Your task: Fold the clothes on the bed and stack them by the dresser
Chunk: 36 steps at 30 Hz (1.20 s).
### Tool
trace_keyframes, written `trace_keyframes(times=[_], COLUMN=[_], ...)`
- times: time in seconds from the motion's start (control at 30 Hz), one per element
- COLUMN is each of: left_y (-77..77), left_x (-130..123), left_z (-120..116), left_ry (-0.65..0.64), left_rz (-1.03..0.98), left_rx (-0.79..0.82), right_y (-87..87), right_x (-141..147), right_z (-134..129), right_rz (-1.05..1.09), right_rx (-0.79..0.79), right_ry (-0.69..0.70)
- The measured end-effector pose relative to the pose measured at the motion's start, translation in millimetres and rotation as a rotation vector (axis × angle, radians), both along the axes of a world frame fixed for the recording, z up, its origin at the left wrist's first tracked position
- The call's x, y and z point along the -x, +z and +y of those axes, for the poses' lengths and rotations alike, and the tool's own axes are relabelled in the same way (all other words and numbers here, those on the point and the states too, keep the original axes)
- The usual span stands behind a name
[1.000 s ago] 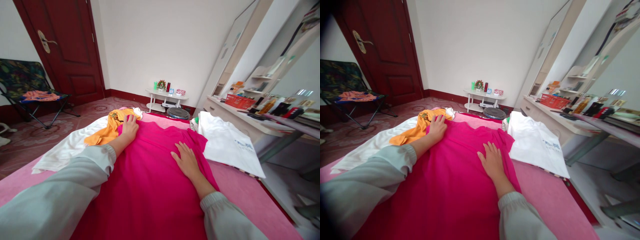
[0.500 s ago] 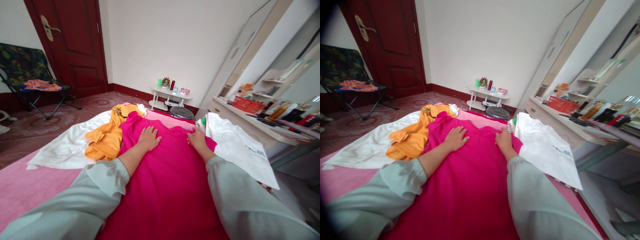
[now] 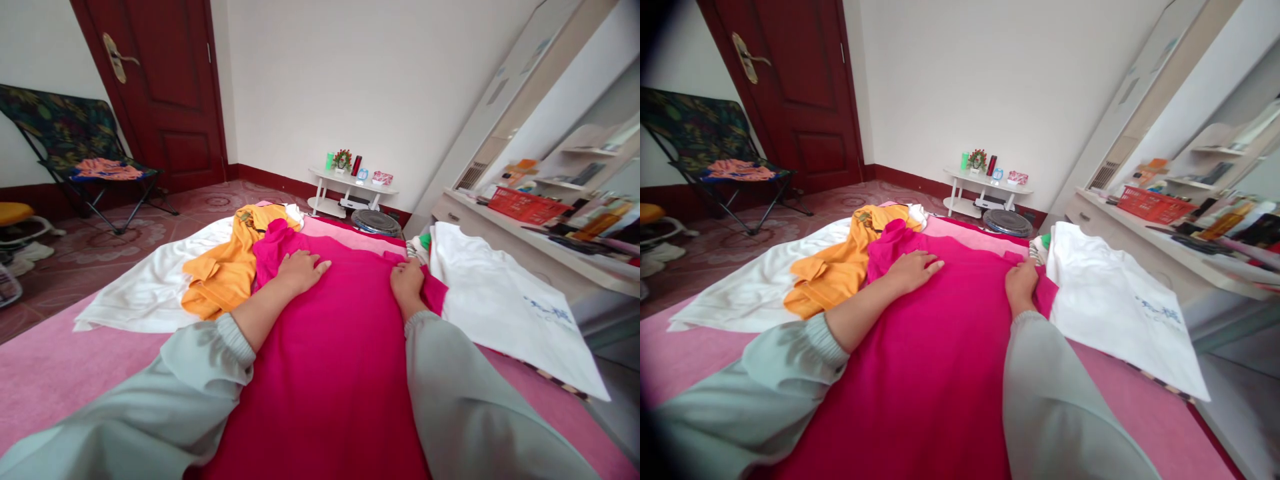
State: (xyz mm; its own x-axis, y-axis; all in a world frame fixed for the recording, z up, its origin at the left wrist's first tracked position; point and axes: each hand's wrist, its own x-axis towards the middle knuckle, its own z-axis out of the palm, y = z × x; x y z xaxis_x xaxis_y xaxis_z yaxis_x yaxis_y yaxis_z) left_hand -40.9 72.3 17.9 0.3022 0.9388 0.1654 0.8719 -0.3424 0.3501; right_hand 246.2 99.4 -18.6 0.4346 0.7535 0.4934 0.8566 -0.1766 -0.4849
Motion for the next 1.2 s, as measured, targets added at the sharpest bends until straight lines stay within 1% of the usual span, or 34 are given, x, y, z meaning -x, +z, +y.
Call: trace_keyframes(times=[0.07,0.17,0.23,0.33,0.4,0.5,0.57,0.73,0.83,0.93,1.07,1.2], left_y=[1.1,-2.0,-6.1,-11.4,-11.9,-8.0,-4.6,2.5,7.8,11.2,12.4,16.9], left_x=[3.2,7.4,9.5,10.4,9.9,9.2,10.0,19.9,33.9,55.4,92.7,130.1], left_z=[0.4,2.2,3.0,2.6,0.7,-6.4,-15.5,-53.5,-82.4,-112.0,-151.1,-188.5], left_ry=[-0.003,-0.04,-0.067,-0.071,-0.062,-0.057,-0.055,-0.053,-0.134,-0.219,-0.165,-0.038], left_rz=[0.102,0.185,0.208,0.217,0.223,0.25,0.273,0.36,0.401,0.369,0.261,0.262], left_rx=[0.103,0.169,0.171,0.123,0.108,0.158,0.184,0.164,0.107,0.041,-0.053,-0.093], right_y=[-3.5,-2.7,-0.4,2.8,4.3,6.3,7.6,10.6,10.6,9.1,7.5,8.4], right_x=[9.1,21.9,28.3,34.7,38.1,43.9,48.4,57.8,58.8,55.4,48.7,46.7], right_z=[-4.6,-13.4,-21.8,-39.3,-54.4,-80.5,-98.5,-141.5,-166.6,-191.9,-223.1,-244.9], right_rz=[-0.078,-0.28,-0.341,-0.34,-0.349,-0.37,-0.381,-0.39,-0.389,-0.388,-0.387,-0.399], right_rx=[0.072,0.269,0.382,0.502,0.541,0.547,0.543,0.556,0.547,0.518,0.514,0.498], right_ry=[0.059,0.18,0.19,0.188,0.197,0.214,0.228,0.26,0.289,0.319,0.36,0.395])
